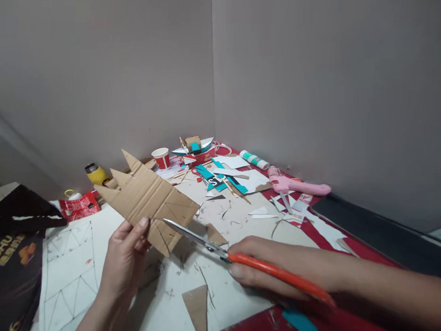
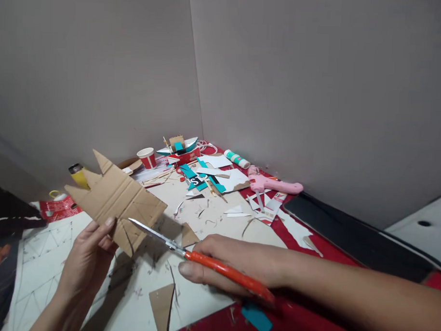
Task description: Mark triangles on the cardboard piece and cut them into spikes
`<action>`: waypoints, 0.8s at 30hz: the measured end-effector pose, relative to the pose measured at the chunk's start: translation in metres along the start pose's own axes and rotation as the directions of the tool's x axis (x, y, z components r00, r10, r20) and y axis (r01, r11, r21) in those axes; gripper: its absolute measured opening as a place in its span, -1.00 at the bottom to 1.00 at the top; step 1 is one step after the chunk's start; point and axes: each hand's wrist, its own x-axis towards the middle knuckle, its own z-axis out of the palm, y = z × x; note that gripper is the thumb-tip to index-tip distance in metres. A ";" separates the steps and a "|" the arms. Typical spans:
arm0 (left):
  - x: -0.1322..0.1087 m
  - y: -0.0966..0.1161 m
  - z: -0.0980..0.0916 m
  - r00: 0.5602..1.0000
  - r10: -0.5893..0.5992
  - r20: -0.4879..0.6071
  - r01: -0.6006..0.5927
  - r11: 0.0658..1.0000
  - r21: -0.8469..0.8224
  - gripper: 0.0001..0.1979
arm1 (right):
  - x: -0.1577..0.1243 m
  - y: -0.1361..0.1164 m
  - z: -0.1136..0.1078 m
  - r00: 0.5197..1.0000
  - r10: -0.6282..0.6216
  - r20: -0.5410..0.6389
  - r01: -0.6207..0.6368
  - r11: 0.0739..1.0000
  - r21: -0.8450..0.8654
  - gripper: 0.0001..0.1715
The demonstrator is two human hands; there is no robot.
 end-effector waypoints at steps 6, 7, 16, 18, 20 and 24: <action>0.002 -0.009 0.000 1.000 -0.002 0.027 0.003 1.000 -0.010 -0.85 | -0.005 -0.002 -0.005 0.991 0.132 0.018 -0.132 0.991 0.014 -0.34; 0.002 -0.008 0.000 0.999 0.013 0.031 -0.013 1.000 -0.010 -0.81 | -0.005 -0.003 -0.004 0.990 0.144 0.003 -0.144 0.990 0.012 -0.32; -0.006 -0.002 0.003 1.000 -0.001 -0.004 0.001 0.999 -0.039 -0.75 | -0.013 -0.004 0.001 0.989 0.132 -0.069 -0.137 0.987 -0.086 -0.33; -0.006 -0.002 0.003 1.000 -0.025 -0.005 0.024 0.999 -0.048 -0.71 | -0.017 -0.005 0.002 0.987 0.106 -0.120 -0.121 0.985 -0.123 -0.33; -0.007 -0.002 0.002 1.000 -0.025 0.015 0.026 0.998 -0.059 -0.66 | -0.019 -0.006 0.003 0.984 0.084 -0.156 -0.108 0.983 -0.152 -0.35; -0.010 -0.002 0.001 0.999 0.038 0.028 -0.037 0.999 -0.022 -0.66 | -0.022 -0.008 0.003 0.979 0.056 -0.195 -0.084 0.987 -0.139 -0.39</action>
